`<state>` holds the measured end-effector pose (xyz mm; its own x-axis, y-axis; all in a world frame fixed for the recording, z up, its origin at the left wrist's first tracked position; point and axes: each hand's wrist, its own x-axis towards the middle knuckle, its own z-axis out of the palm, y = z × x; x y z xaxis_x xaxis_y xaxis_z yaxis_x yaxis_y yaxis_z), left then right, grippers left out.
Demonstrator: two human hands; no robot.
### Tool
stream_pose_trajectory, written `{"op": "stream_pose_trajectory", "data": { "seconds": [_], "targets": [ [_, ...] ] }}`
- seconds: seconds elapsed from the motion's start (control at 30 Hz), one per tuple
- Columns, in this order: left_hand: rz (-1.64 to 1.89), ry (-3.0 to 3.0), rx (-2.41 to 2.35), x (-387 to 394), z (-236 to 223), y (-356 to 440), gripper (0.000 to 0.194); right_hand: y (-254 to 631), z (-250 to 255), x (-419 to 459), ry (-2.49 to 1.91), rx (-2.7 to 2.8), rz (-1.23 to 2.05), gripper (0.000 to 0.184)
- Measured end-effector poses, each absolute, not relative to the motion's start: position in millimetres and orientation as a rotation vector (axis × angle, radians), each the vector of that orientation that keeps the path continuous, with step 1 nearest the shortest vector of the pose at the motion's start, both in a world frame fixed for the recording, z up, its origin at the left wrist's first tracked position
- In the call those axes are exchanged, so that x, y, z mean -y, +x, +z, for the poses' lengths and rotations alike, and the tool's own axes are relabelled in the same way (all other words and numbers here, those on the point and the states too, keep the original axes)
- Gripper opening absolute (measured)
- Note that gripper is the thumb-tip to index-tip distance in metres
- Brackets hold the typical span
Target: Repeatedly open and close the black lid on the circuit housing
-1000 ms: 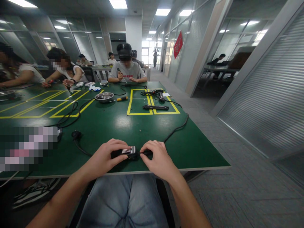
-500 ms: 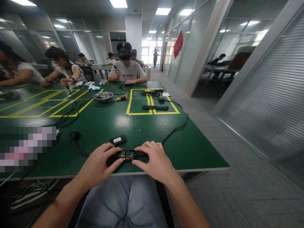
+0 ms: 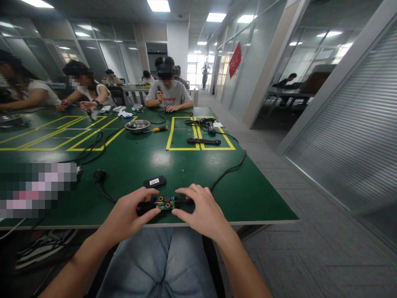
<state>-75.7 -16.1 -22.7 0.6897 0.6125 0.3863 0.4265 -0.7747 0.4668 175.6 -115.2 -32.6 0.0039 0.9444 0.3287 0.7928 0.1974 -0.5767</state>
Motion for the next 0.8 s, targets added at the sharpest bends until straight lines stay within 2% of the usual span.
{"op": "stream_pose_trajectory", "data": {
  "seconds": [0.07, 0.13, 0.37, 0.53, 0.63, 0.7, 0.8],
  "targets": [
    [0.791, 2.499, -0.802, 17, -19, -77, 0.015, 178, -33, 115, -1.563, 1.784, 0.322, 0.024],
    [0.784, 2.475, -0.767, 16, -17, -78, 0.016, 180, -34, 115, -1.521, 1.774, 0.352, 0.013],
    [0.774, 2.584, -0.739, 10, -14, -76, 0.02, 181, -37, 112, -1.515, 1.789, 0.316, 0.013],
    [0.872, 2.56, -0.958, -13, -15, -68, 0.018, 179, -34, 114, -1.553, 1.789, 0.265, 0.014],
    [0.747, 2.522, -1.109, -27, -14, -60, 0.033, 180, -33, 114, -1.558, 1.784, 0.267, 0.016],
    [0.653, 2.529, -1.085, -29, -11, -56, 0.035, 180, -34, 114, -1.563, 1.79, 0.267, 0.015],
    [0.759, 2.519, -0.858, -18, -10, -57, 0.031, 181, -35, 114, -1.57, 1.791, 0.274, 0.015]
  ]
}}
